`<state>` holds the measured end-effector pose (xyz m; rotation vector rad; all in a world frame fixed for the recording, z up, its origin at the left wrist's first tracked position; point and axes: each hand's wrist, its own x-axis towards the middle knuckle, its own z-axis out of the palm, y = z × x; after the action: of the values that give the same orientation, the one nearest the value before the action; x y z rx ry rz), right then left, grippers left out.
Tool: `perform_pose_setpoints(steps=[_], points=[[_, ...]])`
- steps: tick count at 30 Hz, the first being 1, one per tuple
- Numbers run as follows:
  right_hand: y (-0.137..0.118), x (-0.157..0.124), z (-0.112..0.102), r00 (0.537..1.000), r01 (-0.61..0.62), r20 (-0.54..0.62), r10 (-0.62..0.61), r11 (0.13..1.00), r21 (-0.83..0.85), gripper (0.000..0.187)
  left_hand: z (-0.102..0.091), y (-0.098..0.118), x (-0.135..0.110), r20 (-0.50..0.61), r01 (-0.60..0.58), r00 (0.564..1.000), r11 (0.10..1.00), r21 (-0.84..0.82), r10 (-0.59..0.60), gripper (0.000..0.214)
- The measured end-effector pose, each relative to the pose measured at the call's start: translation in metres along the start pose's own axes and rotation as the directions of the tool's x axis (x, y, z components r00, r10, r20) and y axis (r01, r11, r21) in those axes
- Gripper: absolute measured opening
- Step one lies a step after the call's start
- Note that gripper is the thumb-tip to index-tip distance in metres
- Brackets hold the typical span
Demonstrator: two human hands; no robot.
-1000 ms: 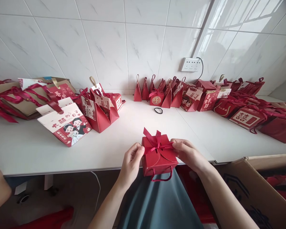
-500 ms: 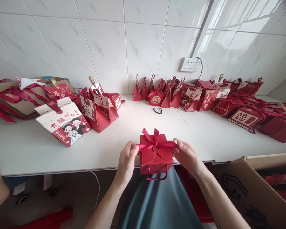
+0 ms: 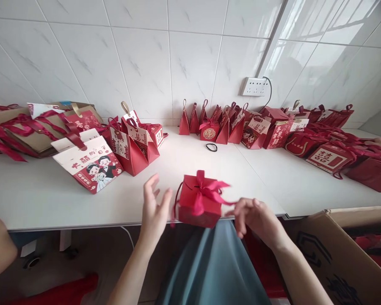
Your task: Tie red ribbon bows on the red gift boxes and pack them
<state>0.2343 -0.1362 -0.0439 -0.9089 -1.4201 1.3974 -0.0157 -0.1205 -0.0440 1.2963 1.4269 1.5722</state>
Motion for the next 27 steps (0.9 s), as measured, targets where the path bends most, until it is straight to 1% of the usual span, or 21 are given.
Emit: perform_pose_setpoints(steps=[1,2,3,5,6,7,8,9,10,11,13,15,17,19,21,25,27], points=[[-0.001,-0.003,-0.002,0.999,-0.017,0.031,0.016,0.999,0.035,0.052,-0.001,0.0,0.002,-0.076,-0.014,0.997,1.0,-0.01,0.013,0.04],[-0.002,-0.005,-0.004,1.0,-0.02,0.015,0.019,0.999,0.038,0.052,-0.002,0.002,0.002,-0.107,-0.031,0.994,0.999,-0.023,0.029,0.037],[-0.003,-0.006,-0.005,0.999,-0.008,-0.049,0.008,1.0,0.008,0.049,-0.003,0.004,0.001,-0.1,-0.048,0.994,0.998,-0.034,0.044,0.036],[-0.005,-0.004,-0.005,0.975,0.018,-0.22,-0.043,0.993,-0.114,0.039,-0.003,0.009,-0.003,-0.03,-0.056,0.998,0.998,-0.033,0.055,0.035],[-0.006,-0.001,-0.004,0.959,0.025,-0.276,-0.072,0.985,-0.17,0.033,-0.002,0.012,-0.006,0.014,-0.042,0.999,0.999,-0.017,0.043,0.035],[-0.006,0.001,-0.002,0.951,0.037,-0.294,-0.099,0.977,-0.21,0.028,-0.001,0.015,-0.009,0.049,-0.025,0.998,1.0,0.004,0.025,0.037],[-0.006,0.004,0.0,0.954,0.052,-0.274,-0.118,0.97,-0.239,0.025,0.0,0.017,-0.011,0.071,-0.007,0.997,1.0,0.025,0.006,0.038],[-0.006,0.007,0.003,0.967,0.068,-0.221,-0.129,0.962,-0.264,0.026,0.0,0.018,-0.014,0.083,0.011,0.996,0.999,0.043,-0.015,0.04],[-0.006,0.011,0.006,0.98,0.087,-0.148,-0.133,0.955,-0.284,0.031,0.001,0.02,-0.016,0.092,0.028,0.995,0.998,0.059,-0.034,0.041],[-0.005,0.014,0.008,0.989,0.103,-0.068,-0.129,0.949,-0.296,0.039,0.001,0.02,-0.018,0.099,0.044,0.994,0.997,0.071,-0.05,0.042],[-0.003,0.02,0.013,0.993,0.112,0.066,-0.096,0.945,-0.306,0.056,0.001,0.021,-0.021,0.113,0.065,0.991,0.995,0.077,-0.073,0.041],[-0.002,0.027,0.016,0.986,0.108,0.153,-0.067,0.954,-0.278,0.072,0.001,0.021,-0.023,0.132,0.056,0.989,0.998,0.039,-0.061,0.036],[-0.001,0.033,0.018,0.975,0.1,0.217,-0.049,0.968,-0.231,0.083,0.001,0.021,-0.023,0.16,0.032,0.987,0.999,-0.017,-0.029,0.031],[0.0,0.036,0.019,0.965,0.095,0.259,-0.037,0.972,-0.215,0.088,0.002,0.02,-0.021,0.208,0.012,0.978,0.999,-0.043,-0.003,0.026],[0.002,0.037,0.018,0.959,0.103,0.28,-0.035,0.967,-0.233,0.092,0.003,0.019,-0.017,0.258,0.015,0.966,0.998,-0.053,0.0,0.024],[0.006,0.038,0.016,0.958,0.117,0.283,-0.039,0.957,-0.265,0.113,0.004,0.019,-0.007,0.313,0.103,0.948,0.989,-0.106,-0.065,0.03],[0.008,0.039,0.015,0.96,0.142,0.273,-0.055,0.94,-0.309,0.122,0.005,0.02,-0.002,0.334,0.117,0.94,0.985,-0.127,-0.069,0.031]])
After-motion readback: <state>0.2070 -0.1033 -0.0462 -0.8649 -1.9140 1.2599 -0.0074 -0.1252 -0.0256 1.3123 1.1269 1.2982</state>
